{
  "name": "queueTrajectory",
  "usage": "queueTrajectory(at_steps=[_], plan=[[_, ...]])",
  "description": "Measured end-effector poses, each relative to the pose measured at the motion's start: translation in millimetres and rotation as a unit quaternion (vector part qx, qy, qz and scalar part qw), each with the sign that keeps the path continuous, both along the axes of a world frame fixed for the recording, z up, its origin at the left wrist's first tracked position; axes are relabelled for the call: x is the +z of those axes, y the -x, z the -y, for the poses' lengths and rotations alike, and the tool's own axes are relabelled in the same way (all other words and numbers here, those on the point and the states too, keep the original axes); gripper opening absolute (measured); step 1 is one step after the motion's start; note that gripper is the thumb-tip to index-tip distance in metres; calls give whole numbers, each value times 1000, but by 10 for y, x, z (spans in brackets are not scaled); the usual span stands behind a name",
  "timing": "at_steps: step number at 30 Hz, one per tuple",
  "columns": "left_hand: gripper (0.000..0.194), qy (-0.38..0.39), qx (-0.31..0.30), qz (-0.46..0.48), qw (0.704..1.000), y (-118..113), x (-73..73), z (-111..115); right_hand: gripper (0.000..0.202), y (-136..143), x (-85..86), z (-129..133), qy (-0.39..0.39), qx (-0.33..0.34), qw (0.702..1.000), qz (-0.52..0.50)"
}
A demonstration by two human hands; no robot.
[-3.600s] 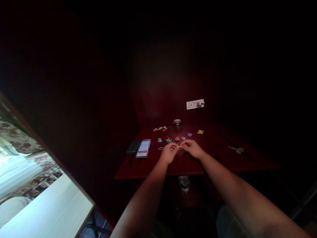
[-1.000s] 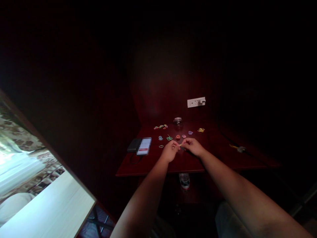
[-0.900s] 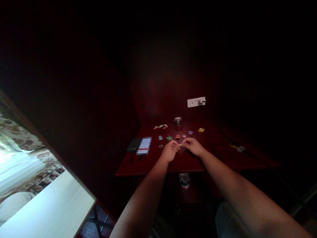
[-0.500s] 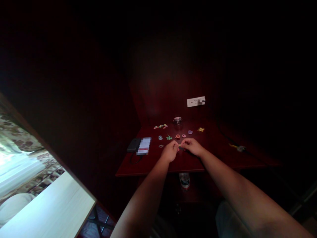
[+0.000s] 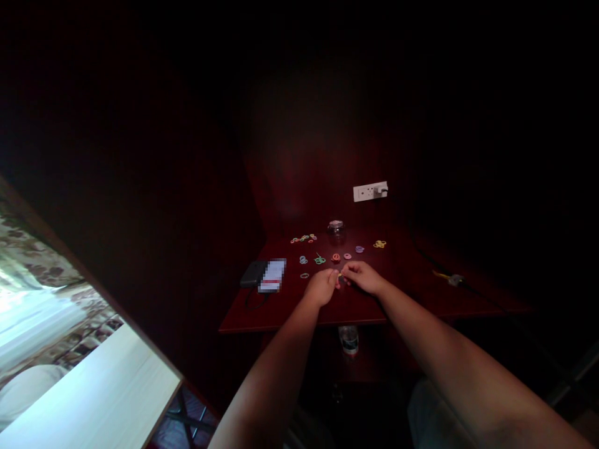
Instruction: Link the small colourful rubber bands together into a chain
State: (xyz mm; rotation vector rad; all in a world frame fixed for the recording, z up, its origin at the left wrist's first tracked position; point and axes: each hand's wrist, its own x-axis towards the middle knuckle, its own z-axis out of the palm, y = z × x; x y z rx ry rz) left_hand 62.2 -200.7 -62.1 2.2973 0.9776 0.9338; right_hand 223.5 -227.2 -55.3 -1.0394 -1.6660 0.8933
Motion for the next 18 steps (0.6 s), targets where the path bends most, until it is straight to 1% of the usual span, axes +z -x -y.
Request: queueTrajectory(at_steps=[2, 6, 11, 15, 18], plan=[[44, 0, 0, -4, 1000, -4, 7, 3, 33, -2, -7, -8, 3, 3, 1000, 3], [35, 14, 11, -1, 1000, -11, 0, 1, 34, -14, -44, -44, 4, 3, 1000, 1], [25, 42, -3, 47, 998, -23, -46, -12, 35, -31, -84, -77, 9, -14, 1000, 13], [24, 60, -9, 80, 995, -26, -68, -14, 35, -35, -108, -84, -6, -26, 999, 41], [24, 81, -24, 96, 992, -28, -75, -15, 36, -29, -119, -82, -21, -39, 997, 63]])
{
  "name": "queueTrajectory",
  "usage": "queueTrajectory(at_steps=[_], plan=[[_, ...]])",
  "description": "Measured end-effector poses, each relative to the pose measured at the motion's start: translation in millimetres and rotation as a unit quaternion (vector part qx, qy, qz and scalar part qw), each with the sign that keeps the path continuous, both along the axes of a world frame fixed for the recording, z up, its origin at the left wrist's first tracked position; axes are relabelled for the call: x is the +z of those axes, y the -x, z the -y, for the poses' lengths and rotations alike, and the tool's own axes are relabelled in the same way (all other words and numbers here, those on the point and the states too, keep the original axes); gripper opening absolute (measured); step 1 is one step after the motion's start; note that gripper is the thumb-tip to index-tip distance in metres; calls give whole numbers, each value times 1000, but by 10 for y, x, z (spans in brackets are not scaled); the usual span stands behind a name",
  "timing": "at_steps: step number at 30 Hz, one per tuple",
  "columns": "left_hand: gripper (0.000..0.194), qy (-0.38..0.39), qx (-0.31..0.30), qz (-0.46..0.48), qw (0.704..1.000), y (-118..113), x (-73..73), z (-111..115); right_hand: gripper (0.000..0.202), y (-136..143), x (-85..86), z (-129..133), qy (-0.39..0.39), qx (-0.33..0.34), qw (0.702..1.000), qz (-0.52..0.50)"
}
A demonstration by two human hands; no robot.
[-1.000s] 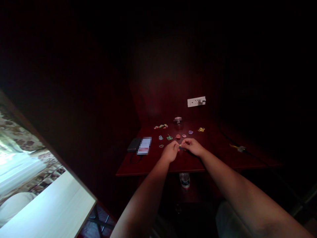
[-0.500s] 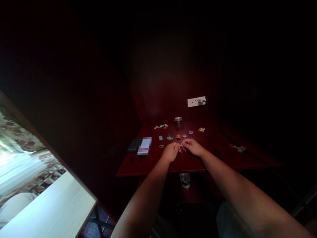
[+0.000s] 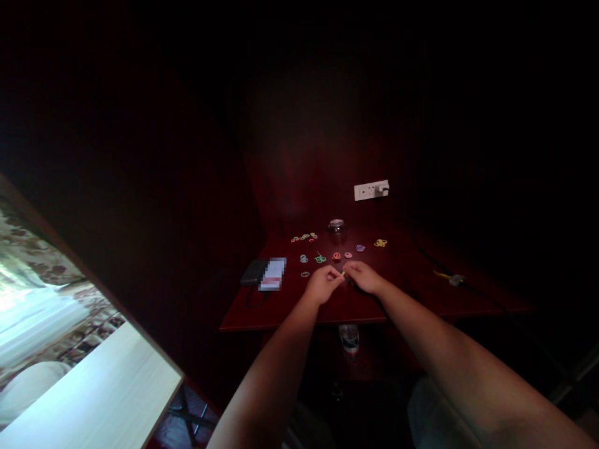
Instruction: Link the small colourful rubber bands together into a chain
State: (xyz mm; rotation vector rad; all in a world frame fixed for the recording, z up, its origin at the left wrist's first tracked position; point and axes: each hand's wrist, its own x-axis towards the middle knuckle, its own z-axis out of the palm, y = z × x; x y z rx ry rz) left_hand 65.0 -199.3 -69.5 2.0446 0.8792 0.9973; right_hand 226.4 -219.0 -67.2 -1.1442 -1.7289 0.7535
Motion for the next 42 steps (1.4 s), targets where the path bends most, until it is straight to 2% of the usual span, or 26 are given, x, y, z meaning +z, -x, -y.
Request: queueTrajectory(at_steps=[8, 17, 25, 34, 42], plan=[[25, 17, 5, 6, 1000, 1, -19, -7, 41, 34, 38, 26, -10, -11, 1000, 22], [22, 13, 14, -2, 1000, 0, 15, 19, 45, 48, 74, 57, 16, 4, 1000, 20], [24, 9, 26, 0, 1000, 7, 33, 39, 43, 42, 64, 57, 18, -9, 1000, 18], [25, 21, 4, 25, 999, -4, 4, 0, 39, 25, 38, 28, 0, -17, 1000, 9], [23, 33, 2, 22, 999, -9, 45, 41, 38, 1, 15, 6, -10, -33, 999, -2]])
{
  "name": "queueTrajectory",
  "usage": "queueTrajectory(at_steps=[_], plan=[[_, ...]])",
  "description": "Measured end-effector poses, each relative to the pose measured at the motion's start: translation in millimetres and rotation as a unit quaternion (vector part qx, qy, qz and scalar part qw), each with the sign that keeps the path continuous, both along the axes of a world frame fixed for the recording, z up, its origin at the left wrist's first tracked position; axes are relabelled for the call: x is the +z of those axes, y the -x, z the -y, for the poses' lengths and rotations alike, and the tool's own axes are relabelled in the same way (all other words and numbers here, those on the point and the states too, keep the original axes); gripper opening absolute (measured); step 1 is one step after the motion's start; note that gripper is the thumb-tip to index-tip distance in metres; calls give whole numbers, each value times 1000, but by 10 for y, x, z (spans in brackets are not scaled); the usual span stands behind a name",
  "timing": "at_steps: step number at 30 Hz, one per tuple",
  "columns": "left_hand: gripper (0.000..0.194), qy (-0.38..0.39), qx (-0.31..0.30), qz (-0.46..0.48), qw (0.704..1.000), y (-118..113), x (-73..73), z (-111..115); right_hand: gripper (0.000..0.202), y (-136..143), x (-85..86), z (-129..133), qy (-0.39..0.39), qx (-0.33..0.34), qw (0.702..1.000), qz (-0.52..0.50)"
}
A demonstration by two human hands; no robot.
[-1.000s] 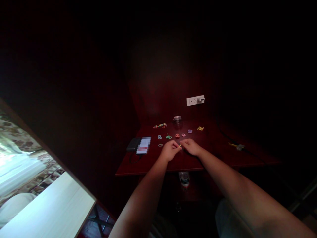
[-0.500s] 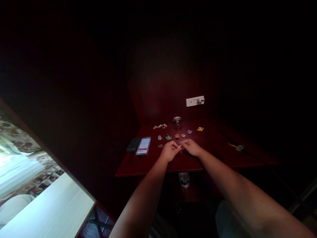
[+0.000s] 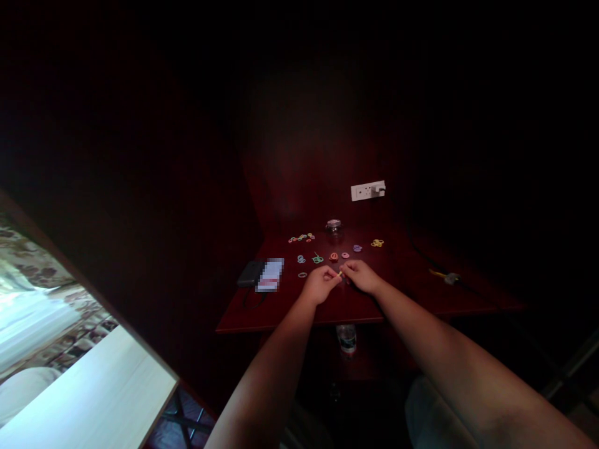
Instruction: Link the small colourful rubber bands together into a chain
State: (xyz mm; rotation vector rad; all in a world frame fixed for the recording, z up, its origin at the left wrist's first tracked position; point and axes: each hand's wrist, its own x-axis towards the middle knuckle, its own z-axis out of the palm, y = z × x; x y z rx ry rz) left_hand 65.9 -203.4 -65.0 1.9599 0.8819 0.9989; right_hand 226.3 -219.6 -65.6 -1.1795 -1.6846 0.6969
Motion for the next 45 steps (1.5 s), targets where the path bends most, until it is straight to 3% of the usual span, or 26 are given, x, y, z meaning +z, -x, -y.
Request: queueTrajectory(at_steps=[16, 25, 45], plan=[[23, 4, -8, -16, 1000, -6, -29, -25, 35, -7, 30, -1, 19, -61, 992, -104], [24, 7, -4, 3, 1000, 4, -27, -28, 39, -6, 36, 16, 7, -16, 1000, -16], [22, 15, 4, 15, 1000, 3, 3, -16, 24, 8, 76, 33, 55, 33, 990, -124]])
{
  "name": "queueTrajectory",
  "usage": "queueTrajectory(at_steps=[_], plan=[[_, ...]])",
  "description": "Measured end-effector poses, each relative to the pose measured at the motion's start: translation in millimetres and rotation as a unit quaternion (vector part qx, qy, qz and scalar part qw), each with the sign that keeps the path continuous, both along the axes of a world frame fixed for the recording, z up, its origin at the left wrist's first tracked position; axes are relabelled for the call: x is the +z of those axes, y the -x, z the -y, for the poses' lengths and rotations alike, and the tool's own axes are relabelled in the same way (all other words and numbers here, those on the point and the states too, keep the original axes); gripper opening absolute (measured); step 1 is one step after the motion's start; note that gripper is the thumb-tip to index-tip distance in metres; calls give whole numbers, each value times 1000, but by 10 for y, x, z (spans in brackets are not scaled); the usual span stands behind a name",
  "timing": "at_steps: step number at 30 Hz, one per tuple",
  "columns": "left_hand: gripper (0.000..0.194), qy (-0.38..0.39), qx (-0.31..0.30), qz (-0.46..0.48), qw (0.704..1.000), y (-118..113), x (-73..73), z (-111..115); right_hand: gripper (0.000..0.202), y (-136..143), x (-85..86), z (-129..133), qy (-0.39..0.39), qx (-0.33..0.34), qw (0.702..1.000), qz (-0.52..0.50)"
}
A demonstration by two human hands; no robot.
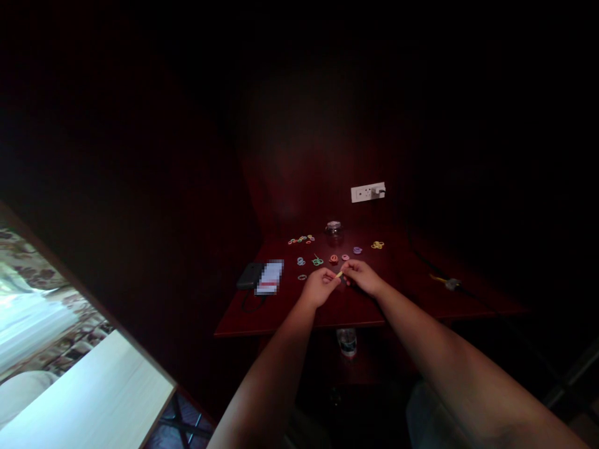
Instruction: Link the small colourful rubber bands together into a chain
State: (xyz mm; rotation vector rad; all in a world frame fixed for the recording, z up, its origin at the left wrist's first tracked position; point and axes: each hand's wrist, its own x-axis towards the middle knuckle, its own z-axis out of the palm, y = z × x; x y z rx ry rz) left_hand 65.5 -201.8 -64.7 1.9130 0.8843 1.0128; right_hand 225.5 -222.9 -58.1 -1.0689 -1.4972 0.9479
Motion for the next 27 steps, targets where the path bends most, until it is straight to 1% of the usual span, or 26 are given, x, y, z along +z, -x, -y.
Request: queueTrajectory(at_steps=[2, 8, 14, 22, 27], plan=[[22, -1, -3, 3, 1000, -3, -16, -16, 24, 5, 13, 14, 3, 4, 1000, -1], [22, -18, 3, -5, 1000, -2, -65, -62, 23, 1, 4, 25, -6, 8, 999, 35], [26, -18, -1, -11, 1000, 4, -60, -57, 22, -8, -1, 19, -19, 4, 999, 34], [30, -19, 2, -13, 1000, 0, -51, -46, 20, -14, -9, 2, -29, 16, 999, 15], [28, -21, -3, -16, 1000, 8, -47, -38, 17, -13, -8, -4, -13, 12, 1000, -7]])
